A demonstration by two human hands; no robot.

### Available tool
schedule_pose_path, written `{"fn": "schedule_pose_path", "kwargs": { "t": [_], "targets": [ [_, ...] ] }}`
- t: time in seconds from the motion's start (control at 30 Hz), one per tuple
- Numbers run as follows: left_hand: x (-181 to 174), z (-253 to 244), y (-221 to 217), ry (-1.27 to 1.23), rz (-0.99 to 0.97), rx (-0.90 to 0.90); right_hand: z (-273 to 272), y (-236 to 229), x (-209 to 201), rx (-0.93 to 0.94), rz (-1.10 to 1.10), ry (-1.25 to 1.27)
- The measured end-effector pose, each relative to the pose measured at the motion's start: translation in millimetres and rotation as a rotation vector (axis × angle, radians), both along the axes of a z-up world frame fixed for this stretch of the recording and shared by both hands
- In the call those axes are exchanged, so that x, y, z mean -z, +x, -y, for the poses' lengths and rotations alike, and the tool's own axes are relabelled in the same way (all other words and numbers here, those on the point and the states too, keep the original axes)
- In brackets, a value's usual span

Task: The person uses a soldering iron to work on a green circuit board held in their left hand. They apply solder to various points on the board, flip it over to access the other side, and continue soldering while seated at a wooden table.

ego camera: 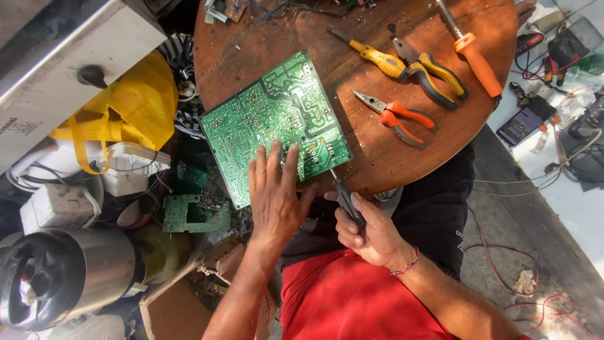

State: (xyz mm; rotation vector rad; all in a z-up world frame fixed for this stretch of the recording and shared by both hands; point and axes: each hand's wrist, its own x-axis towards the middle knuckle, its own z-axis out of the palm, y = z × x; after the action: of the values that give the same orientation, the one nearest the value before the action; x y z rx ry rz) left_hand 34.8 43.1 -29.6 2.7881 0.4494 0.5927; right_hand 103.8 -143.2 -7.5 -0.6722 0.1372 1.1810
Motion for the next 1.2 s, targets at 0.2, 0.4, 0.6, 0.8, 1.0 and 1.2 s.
{"fn": "schedule_pose_path", "kwargs": {
  "t": [0.2, 0.4, 0.6, 0.8, 1.0, 1.2],
  "targets": [
    [-9.7, -13.3, 19.1, 0.159, -0.052, 0.151, 5.5, 6.4, 28.7, 0.156, 0.368, -0.147],
    [-55.3, -28.3, 33.1, 0.194, -0.353, 0.218, 5.0, 37.2, -56.7, 0.122, 1.385, -0.385],
    [-173.6, -43.4, 70.3, -0.063, -0.837, 0.410, 1.0, 98.9, -134.6, 0.237, 2.444, -0.567],
    [-183.8, -52.2, 95.3, -0.176, -0.689, 0.570, -36.1, 121.0, -182.4, 0.096, 1.810, -0.088],
    [-185.5, -62.1, 103.2, -0.205, -0.560, 0.701, -42.4, 125.7, -156.5, 0.192, 1.696, -0.010],
    [-182.1, -68.7, 108.8, -0.200, -0.658, 0.695, -42.0, 126.8, -150.7, 0.244, 1.702, 0.177]
  ]
}}
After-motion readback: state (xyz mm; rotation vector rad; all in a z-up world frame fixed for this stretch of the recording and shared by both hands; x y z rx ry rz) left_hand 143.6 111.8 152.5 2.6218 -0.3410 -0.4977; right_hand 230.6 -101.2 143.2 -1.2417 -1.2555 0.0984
